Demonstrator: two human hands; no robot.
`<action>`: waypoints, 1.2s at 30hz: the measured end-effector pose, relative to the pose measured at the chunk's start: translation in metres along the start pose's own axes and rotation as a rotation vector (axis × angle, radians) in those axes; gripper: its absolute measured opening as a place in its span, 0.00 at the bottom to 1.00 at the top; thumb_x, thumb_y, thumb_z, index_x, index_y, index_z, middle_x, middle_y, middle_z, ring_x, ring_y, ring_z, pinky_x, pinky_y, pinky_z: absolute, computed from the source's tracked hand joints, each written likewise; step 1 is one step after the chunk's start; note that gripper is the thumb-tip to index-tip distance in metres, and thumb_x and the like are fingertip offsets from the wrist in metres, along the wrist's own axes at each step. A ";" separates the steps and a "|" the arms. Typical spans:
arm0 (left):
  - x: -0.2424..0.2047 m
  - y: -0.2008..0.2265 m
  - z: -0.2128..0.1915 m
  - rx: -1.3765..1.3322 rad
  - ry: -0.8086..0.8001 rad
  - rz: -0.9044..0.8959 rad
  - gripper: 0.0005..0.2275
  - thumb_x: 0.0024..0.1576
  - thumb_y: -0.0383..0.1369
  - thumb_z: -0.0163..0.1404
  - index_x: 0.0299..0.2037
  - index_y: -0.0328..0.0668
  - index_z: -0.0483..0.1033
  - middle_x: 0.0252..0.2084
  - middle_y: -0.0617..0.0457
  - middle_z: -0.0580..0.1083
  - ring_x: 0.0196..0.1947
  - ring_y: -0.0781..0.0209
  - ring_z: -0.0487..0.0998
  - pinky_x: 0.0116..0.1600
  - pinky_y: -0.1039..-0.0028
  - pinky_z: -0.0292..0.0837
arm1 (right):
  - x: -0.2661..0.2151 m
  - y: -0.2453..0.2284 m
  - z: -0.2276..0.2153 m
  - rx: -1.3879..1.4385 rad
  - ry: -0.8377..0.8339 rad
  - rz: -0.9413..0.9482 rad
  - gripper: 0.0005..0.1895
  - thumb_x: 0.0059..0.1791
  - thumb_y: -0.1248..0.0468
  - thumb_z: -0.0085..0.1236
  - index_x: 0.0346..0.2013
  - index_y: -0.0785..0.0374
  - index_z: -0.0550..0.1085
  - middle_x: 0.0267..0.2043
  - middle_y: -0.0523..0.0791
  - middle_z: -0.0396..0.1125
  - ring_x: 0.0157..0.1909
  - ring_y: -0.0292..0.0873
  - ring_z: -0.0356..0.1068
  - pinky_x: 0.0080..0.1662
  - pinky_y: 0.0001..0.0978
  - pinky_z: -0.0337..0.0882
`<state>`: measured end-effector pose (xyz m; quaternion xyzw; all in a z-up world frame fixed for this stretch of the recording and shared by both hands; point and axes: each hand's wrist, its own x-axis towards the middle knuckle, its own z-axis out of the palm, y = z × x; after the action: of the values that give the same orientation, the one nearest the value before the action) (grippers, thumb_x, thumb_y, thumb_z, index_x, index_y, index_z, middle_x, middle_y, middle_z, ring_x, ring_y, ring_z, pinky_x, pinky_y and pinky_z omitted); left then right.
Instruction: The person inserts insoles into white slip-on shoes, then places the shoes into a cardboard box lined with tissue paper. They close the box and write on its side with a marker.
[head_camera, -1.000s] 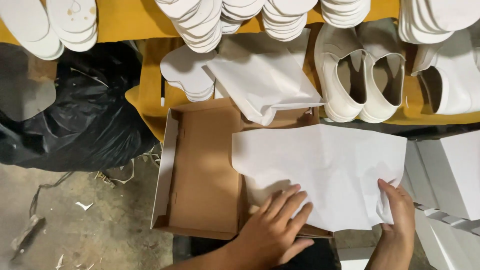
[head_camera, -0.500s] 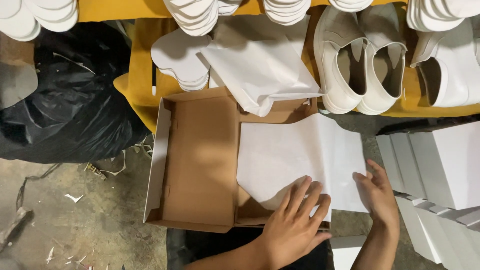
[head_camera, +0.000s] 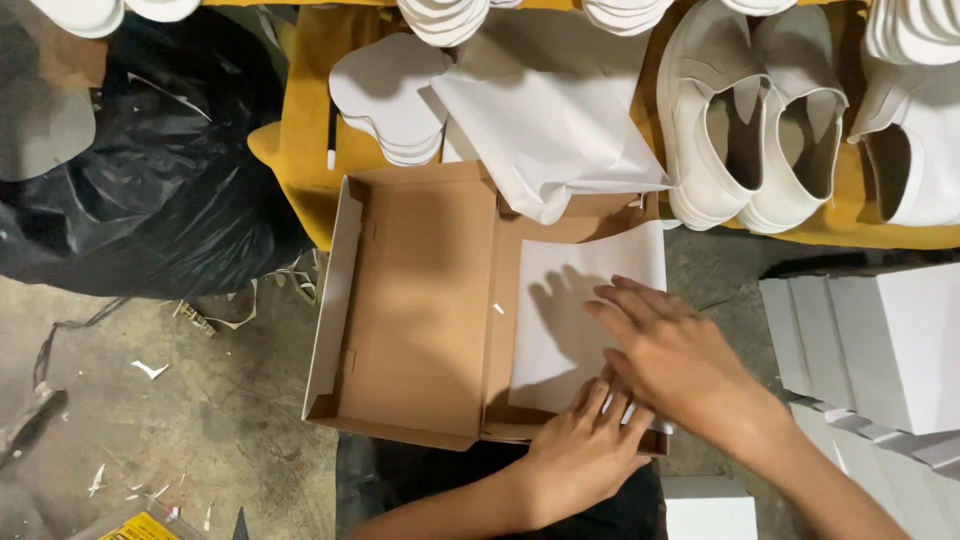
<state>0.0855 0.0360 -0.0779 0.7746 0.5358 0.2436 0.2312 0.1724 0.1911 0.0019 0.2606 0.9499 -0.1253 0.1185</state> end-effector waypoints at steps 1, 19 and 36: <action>0.001 -0.001 0.001 0.000 0.005 -0.001 0.30 0.60 0.41 0.53 0.67 0.28 0.61 0.65 0.25 0.63 0.69 0.23 0.59 0.62 0.42 0.67 | 0.009 0.003 0.025 -0.004 0.000 -0.003 0.30 0.47 0.58 0.58 0.64 0.54 0.65 0.70 0.48 0.60 0.70 0.56 0.61 0.55 0.59 0.75; 0.026 -0.016 -0.052 -0.149 -0.763 -0.428 0.60 0.43 0.73 0.31 0.73 0.17 0.45 0.72 0.10 0.41 0.74 0.15 0.35 0.70 0.28 0.29 | 0.070 0.018 0.114 -0.894 -0.811 0.153 0.83 0.39 0.17 0.58 0.76 0.77 0.30 0.78 0.68 0.36 0.79 0.69 0.35 0.74 0.62 0.33; 0.020 -0.016 -0.045 -0.123 -0.667 -0.571 0.62 0.36 0.75 0.37 0.76 0.34 0.44 0.72 0.15 0.44 0.71 0.10 0.38 0.69 0.26 0.30 | 0.086 -0.005 0.098 -0.678 -0.762 0.055 0.50 0.59 0.54 0.39 0.75 0.66 0.15 0.77 0.76 0.25 0.77 0.78 0.25 0.73 0.63 0.34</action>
<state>0.0520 0.0644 -0.0503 0.6166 0.6089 -0.0621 0.4951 0.1136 0.1972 -0.1139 0.1682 0.8194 0.1071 0.5374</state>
